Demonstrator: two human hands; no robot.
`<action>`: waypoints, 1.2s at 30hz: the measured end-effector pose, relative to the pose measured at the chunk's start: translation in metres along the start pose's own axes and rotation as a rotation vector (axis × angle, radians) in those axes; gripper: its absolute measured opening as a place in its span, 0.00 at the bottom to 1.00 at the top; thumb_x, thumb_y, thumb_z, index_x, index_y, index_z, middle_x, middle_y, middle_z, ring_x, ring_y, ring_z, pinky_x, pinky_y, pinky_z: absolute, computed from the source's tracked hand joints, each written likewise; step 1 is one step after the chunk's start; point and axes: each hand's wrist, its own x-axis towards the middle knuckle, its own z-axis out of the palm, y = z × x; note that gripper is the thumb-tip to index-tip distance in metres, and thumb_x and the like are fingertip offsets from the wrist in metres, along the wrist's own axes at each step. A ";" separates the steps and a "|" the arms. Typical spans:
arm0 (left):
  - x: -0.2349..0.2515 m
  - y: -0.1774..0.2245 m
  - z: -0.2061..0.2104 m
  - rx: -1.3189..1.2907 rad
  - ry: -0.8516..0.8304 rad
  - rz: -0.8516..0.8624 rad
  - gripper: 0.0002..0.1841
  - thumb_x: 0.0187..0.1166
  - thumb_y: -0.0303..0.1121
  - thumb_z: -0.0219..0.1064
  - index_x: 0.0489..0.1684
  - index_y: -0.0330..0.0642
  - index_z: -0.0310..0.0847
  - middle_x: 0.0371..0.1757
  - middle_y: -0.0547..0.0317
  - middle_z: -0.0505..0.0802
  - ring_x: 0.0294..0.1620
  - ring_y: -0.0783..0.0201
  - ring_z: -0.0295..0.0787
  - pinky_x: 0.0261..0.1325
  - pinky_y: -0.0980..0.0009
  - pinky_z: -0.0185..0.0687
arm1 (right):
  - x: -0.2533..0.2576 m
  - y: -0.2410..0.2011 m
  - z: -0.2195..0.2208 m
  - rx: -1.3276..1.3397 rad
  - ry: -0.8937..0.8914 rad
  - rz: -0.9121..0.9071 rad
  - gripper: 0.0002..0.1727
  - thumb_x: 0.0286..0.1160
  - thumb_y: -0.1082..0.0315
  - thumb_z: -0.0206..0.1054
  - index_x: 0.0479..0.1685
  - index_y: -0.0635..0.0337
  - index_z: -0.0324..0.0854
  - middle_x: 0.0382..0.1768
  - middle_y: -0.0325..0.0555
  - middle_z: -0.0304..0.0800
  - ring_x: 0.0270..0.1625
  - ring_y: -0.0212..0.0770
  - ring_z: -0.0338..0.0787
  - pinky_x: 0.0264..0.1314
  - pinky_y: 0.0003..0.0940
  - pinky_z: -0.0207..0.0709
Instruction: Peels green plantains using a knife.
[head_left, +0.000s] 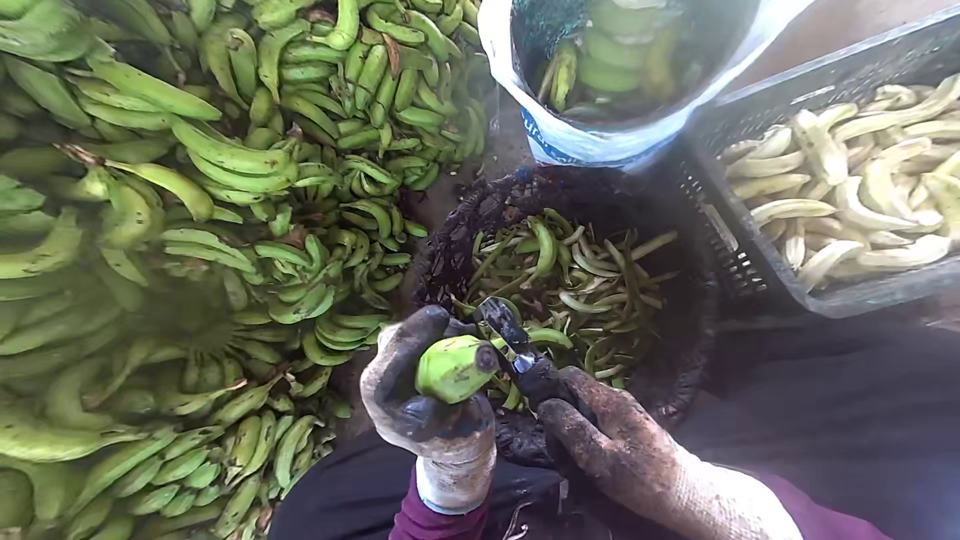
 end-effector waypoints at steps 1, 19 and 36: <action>0.002 0.000 0.001 -0.041 0.013 -0.032 0.18 0.81 0.47 0.69 0.65 0.56 0.78 0.58 0.68 0.91 0.53 0.69 0.90 0.56 0.68 0.89 | 0.001 0.004 0.001 -0.045 -0.060 0.007 0.16 0.84 0.56 0.57 0.52 0.57 0.84 0.33 0.35 0.87 0.36 0.22 0.85 0.40 0.22 0.81; 0.010 0.021 0.028 -0.209 -0.235 -1.090 0.21 0.91 0.39 0.45 0.77 0.44 0.70 0.46 0.61 0.89 0.39 0.74 0.86 0.42 0.74 0.86 | 0.088 0.013 -0.070 -0.840 0.549 -0.531 0.22 0.78 0.56 0.67 0.72 0.33 0.86 0.54 0.60 0.88 0.53 0.63 0.87 0.49 0.65 0.73; 0.025 0.017 0.029 -0.187 0.085 -0.951 0.20 0.91 0.43 0.52 0.76 0.44 0.70 0.49 0.57 0.91 0.44 0.67 0.91 0.46 0.68 0.91 | 0.073 0.008 -0.088 -0.634 0.336 -0.473 0.26 0.75 0.55 0.69 0.76 0.34 0.83 0.55 0.52 0.89 0.54 0.54 0.87 0.50 0.59 0.77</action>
